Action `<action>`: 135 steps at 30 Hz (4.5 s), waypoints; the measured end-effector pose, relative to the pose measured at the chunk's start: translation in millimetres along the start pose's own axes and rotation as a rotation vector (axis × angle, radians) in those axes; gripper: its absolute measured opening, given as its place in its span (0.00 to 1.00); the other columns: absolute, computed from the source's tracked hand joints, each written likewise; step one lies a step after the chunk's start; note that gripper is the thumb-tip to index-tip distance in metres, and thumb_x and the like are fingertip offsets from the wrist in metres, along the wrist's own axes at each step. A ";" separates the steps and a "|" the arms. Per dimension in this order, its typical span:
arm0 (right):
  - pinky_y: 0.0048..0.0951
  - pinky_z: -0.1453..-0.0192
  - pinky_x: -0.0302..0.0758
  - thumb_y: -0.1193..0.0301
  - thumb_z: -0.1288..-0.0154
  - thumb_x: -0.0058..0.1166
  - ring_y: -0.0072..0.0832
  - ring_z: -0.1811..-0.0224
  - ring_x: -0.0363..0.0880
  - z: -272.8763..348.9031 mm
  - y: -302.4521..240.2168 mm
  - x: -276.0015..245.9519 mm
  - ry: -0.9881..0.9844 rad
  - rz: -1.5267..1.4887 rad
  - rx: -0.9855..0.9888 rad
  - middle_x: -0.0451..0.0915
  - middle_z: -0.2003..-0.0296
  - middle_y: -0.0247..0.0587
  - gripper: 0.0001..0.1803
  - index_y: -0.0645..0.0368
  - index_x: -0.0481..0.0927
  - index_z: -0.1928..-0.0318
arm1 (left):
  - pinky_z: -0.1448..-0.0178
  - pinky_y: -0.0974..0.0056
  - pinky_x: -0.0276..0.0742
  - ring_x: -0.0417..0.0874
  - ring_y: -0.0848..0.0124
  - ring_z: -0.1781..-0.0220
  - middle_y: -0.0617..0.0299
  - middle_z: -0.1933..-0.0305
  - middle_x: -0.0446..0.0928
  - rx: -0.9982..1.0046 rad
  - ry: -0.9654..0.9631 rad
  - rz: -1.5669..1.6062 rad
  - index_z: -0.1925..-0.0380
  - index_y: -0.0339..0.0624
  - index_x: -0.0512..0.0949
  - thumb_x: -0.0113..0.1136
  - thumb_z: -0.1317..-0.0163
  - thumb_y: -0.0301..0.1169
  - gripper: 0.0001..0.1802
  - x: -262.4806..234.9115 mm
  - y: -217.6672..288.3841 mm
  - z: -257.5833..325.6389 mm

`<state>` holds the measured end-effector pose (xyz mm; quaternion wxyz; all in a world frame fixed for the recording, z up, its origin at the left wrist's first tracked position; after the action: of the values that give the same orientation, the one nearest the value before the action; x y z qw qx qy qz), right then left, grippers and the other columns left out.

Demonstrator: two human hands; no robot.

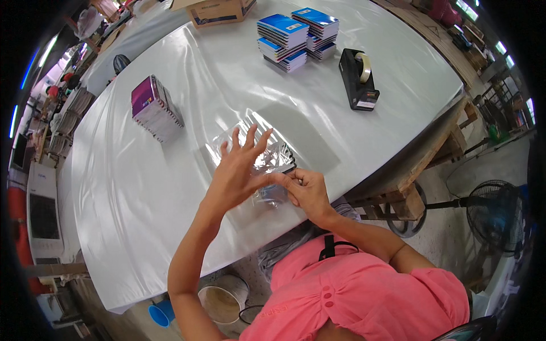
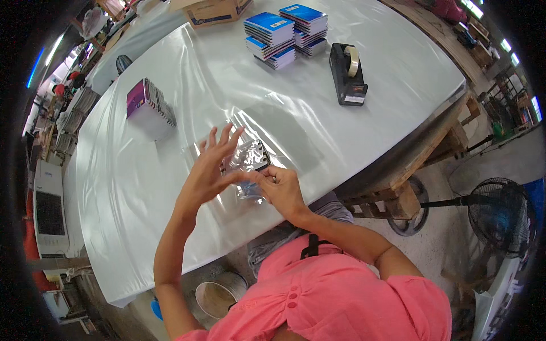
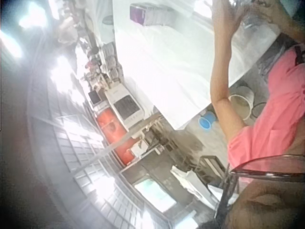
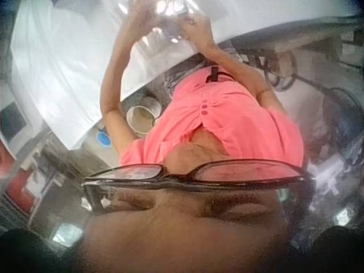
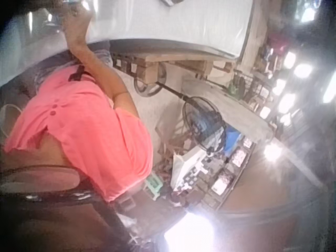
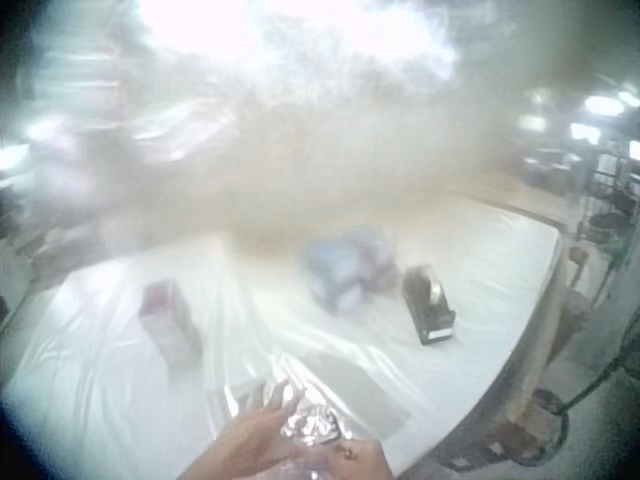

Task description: The person places a notebook on a plastic sheet, wraps the sheet around the notebook, and secures the packaging with tape. They repeat this process for a second notebook, handling each item individually on the work table.

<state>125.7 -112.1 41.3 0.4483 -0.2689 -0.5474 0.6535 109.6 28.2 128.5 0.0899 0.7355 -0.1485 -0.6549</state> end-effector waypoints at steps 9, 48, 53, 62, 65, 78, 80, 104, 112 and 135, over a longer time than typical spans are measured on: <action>0.45 0.73 0.75 0.53 0.32 0.50 0.43 0.72 0.84 -18.0 12.0 0.9 0.014 1.082 -0.375 0.81 0.77 0.47 0.23 0.58 0.85 0.72 | 0.39 0.63 0.69 0.72 0.60 0.33 0.47 0.36 0.72 -0.213 -0.393 0.578 0.37 0.34 0.68 0.62 0.37 0.40 0.32 33.8 -23.8 -21.6; 0.42 0.23 0.50 0.71 0.65 0.75 0.39 0.26 0.52 -44.8 -118.8 -13.6 -0.651 0.706 -0.836 0.60 0.32 0.42 0.41 0.51 0.73 0.45 | 0.23 0.53 0.44 0.60 0.51 0.26 0.38 0.28 0.58 -0.453 0.361 0.818 0.25 0.45 0.40 0.56 0.33 0.34 0.44 -4.0 -16.1 21.1; 0.49 0.23 0.49 0.75 0.60 0.69 0.36 0.27 0.54 -31.1 -141.9 9.0 -0.736 0.985 -1.157 0.66 0.34 0.31 0.10 0.54 0.80 0.74 | 0.24 0.50 0.50 0.79 0.56 0.41 0.49 0.39 0.75 -0.339 0.239 0.433 0.27 0.43 0.49 0.43 0.29 0.29 0.31 -3.2 -26.9 8.2; 0.50 0.25 0.49 0.73 0.55 0.68 0.35 0.30 0.59 -27.4 -132.7 15.7 -0.668 1.015 -1.207 0.74 0.45 0.34 0.09 0.57 0.79 0.82 | 0.26 0.56 0.56 0.77 0.60 0.39 0.49 0.38 0.74 -0.411 0.341 0.593 0.28 0.43 0.55 0.43 0.27 0.29 0.28 -12.6 -21.6 9.7; 0.50 0.27 0.51 0.69 0.53 0.68 0.36 0.32 0.61 -18.8 -137.3 12.7 -0.597 0.955 -1.134 0.73 0.45 0.38 0.09 0.57 0.80 0.75 | 0.27 0.60 0.57 0.71 0.63 0.33 0.48 0.34 0.70 -0.384 0.485 0.866 0.28 0.42 0.54 0.45 0.27 0.31 0.29 -28.8 -13.2 10.9; 0.51 0.30 0.53 0.73 0.45 0.57 0.27 0.57 0.75 13.6 -109.6 50.5 -0.391 1.165 -1.338 0.75 0.72 0.32 0.02 0.56 0.78 0.71 | 0.26 0.53 0.56 0.48 0.54 0.21 0.52 0.45 0.81 -0.117 0.495 0.767 0.52 0.42 0.83 0.68 0.49 0.19 0.21 43.5 -62.2 75.8; 0.51 0.30 0.54 0.74 0.47 0.57 0.26 0.59 0.75 14.2 -112.6 48.6 -0.388 1.169 -1.338 0.75 0.74 0.31 0.01 0.56 0.79 0.72 | 0.26 0.50 0.55 0.49 0.52 0.22 0.54 0.46 0.81 -0.052 0.404 0.617 0.52 0.45 0.84 0.72 0.52 0.22 0.23 41.2 -58.7 67.4; 0.37 0.31 0.63 0.72 0.56 0.74 0.35 0.36 0.68 -59.2 -37.0 -38.6 -0.456 0.310 -0.722 0.72 0.40 0.39 0.26 0.49 0.85 0.52 | 0.28 0.51 0.65 0.70 0.51 0.32 0.59 0.42 0.79 0.177 0.149 0.631 0.48 0.50 0.82 0.75 0.56 0.25 0.29 34.2 -39.1 27.1; 0.36 0.33 0.66 0.74 0.53 0.73 0.35 0.37 0.69 -61.9 -34.6 -28.7 -0.524 0.261 -0.674 0.71 0.40 0.43 0.20 0.52 0.86 0.55 | 0.34 0.57 0.73 0.74 0.55 0.35 0.53 0.44 0.80 0.103 0.244 0.612 0.51 0.43 0.83 0.74 0.55 0.21 0.26 36.3 -24.8 38.9; 0.29 0.47 0.71 0.73 0.49 0.71 0.28 0.54 0.77 -58.1 -72.5 -13.5 -0.284 0.480 -0.637 0.81 0.58 0.36 0.07 0.57 0.86 0.68 | 0.25 0.51 0.54 0.59 0.53 0.25 0.56 0.33 0.71 -0.030 0.562 0.494 0.37 0.44 0.71 0.74 0.53 0.27 0.39 9.8 -21.6 19.3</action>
<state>201.9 -96.6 93.9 0.0980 -0.4212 -0.7003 0.5680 93.7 46.4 109.8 0.2933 0.8270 -0.2815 -0.3883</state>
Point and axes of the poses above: each hand's wrist, its own z-axis away from the middle knuckle, its own x-axis out of the palm, y = z × x, the point moved 7 cm from there along -z, towards the middle knuckle
